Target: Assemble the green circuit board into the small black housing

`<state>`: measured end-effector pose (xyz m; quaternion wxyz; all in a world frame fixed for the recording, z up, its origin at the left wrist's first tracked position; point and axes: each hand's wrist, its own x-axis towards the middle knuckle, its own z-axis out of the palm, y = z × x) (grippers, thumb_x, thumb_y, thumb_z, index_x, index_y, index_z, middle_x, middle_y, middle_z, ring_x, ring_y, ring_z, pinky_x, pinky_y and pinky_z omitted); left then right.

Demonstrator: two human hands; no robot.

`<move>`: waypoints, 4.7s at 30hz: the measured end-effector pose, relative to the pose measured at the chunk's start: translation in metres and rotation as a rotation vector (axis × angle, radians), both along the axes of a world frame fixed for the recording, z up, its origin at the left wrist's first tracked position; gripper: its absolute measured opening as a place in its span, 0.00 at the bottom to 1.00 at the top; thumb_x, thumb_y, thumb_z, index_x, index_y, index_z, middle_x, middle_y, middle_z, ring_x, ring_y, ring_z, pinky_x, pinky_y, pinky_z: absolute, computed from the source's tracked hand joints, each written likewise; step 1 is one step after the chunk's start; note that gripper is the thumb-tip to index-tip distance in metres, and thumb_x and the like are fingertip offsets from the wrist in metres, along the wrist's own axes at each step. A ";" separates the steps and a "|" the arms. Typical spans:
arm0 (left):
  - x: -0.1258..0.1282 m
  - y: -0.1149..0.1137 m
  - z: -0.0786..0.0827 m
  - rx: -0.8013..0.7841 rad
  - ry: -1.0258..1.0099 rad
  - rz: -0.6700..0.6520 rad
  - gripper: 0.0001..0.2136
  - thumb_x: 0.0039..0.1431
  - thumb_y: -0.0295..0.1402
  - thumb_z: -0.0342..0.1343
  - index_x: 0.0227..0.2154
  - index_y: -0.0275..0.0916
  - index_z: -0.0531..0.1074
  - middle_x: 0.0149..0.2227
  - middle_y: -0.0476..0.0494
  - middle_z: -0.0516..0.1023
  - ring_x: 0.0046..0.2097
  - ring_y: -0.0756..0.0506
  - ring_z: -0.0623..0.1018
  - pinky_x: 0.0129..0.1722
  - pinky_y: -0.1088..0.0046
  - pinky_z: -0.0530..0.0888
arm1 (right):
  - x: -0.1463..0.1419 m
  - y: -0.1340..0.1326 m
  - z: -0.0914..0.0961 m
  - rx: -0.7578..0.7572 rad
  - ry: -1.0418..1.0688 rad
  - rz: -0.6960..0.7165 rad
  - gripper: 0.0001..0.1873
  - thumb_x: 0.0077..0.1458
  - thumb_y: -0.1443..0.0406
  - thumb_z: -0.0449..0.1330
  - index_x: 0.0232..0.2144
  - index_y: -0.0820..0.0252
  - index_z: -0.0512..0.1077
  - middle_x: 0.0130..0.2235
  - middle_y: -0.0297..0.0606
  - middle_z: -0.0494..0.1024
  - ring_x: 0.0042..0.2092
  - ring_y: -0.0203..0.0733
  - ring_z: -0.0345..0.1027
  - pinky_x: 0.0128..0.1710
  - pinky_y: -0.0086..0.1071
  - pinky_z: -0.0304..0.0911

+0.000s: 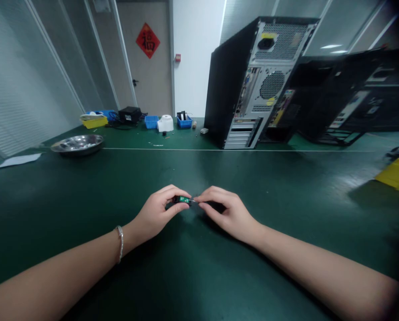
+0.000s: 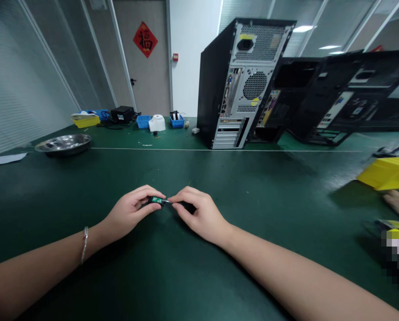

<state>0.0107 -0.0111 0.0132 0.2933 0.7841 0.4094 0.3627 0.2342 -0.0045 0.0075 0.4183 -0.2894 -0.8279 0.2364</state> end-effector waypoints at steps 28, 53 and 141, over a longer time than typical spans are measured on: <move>0.004 0.000 0.000 -0.435 -0.417 0.029 0.12 0.53 0.32 0.65 0.41 0.36 0.80 0.39 0.41 0.84 0.42 0.42 0.82 0.48 0.62 0.78 | 0.001 0.000 0.001 0.007 -0.004 0.040 0.10 0.64 0.65 0.56 0.44 0.56 0.76 0.39 0.42 0.78 0.41 0.42 0.72 0.43 0.37 0.70; 0.007 -0.007 0.000 0.033 0.369 -0.291 0.14 0.69 0.30 0.45 0.48 0.43 0.75 0.46 0.41 0.71 0.49 0.42 0.69 0.49 0.64 0.69 | -0.001 0.000 0.001 -0.019 0.045 -0.059 0.08 0.62 0.68 0.57 0.41 0.58 0.76 0.38 0.40 0.78 0.41 0.41 0.73 0.42 0.36 0.69; 0.013 -0.011 0.001 -0.309 -0.163 -0.128 0.18 0.53 0.32 0.63 0.46 0.38 0.67 0.35 0.46 0.78 0.39 0.45 0.78 0.44 0.64 0.75 | -0.003 -0.012 0.001 0.023 -0.033 -0.023 0.31 0.59 0.67 0.60 0.62 0.51 0.55 0.43 0.37 0.77 0.42 0.39 0.73 0.42 0.34 0.70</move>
